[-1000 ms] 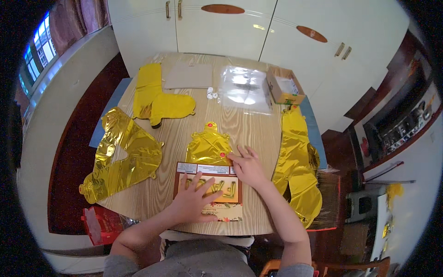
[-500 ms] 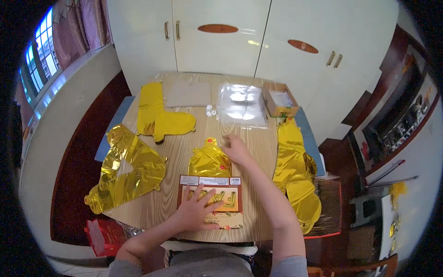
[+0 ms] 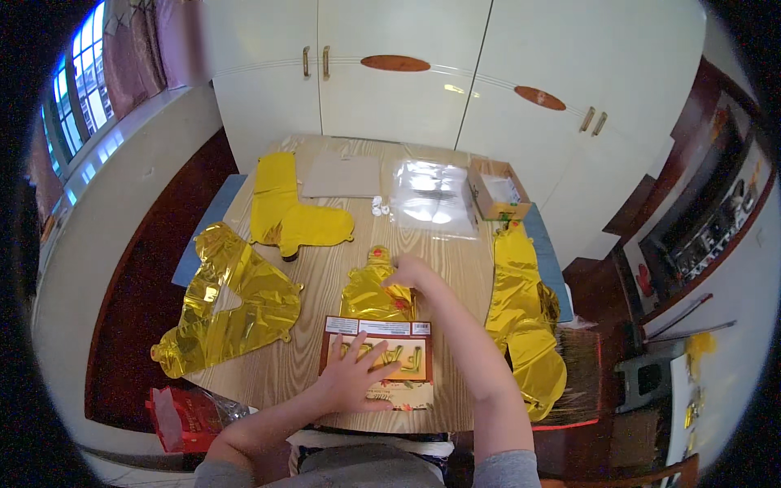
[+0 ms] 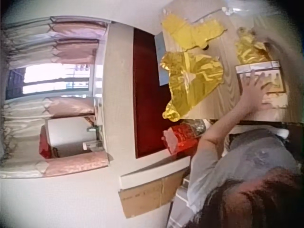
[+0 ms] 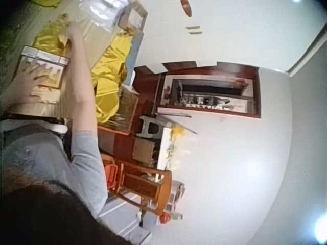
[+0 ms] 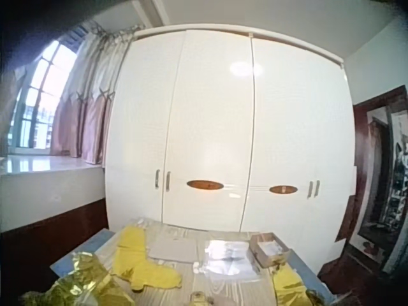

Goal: Folding gold-colored foil sheets around cardboard templates at a workspace.

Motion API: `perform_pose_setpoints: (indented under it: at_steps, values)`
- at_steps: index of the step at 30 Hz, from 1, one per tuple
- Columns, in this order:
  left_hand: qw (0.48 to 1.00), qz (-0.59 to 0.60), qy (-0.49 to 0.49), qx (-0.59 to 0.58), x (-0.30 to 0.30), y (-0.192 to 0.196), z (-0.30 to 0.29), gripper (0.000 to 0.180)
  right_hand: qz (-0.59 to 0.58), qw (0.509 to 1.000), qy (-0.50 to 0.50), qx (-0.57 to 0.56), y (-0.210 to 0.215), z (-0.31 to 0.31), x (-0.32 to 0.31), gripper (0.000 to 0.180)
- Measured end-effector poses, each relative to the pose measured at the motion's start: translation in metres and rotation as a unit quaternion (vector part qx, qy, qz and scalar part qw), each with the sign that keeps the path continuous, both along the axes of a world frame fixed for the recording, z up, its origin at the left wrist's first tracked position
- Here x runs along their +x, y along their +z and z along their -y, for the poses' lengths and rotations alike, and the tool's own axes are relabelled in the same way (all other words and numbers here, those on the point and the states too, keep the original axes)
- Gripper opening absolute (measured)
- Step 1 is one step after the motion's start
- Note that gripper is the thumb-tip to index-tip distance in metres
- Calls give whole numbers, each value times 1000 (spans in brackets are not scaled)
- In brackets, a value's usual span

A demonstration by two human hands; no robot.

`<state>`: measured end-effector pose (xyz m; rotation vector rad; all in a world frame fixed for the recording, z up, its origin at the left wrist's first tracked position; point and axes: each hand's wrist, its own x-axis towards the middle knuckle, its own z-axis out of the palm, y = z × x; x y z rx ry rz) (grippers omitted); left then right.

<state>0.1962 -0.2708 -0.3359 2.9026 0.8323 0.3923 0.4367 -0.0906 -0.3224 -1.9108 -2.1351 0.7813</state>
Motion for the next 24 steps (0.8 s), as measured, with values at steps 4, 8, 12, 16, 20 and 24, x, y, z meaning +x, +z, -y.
perform_pose_setpoints:
  at_steps: [4, 8, 12, 16, 20, 24]
  values:
    - [1000, 6, 0, -9, 0, -1, 0, 80, -63, 997, 1, -48, 15, 15, 6, 45]
    - [1000, -3, 2, -12, 2, -1, 0, 80, -176, 984, -6, -31, 6, 24, 16, 46]
    - [1000, -11, 3, -6, 1, 0, 0, 80, -195, 980, -9, 27, -4, 35, 21, 49]
    - [999, -20, 2, -36, 1, 3, 1, 80, -159, 985, -6, 60, -5, 43, 24, 49]
    - [999, -28, 2, -35, 1, 5, 0, 80, -222, 975, 23, 2, -5, 45, 29, 48]
    - [999, -33, 5, -39, 1, 3, 0, 81, -238, 970, 40, 5, 5, 58, 26, 32]
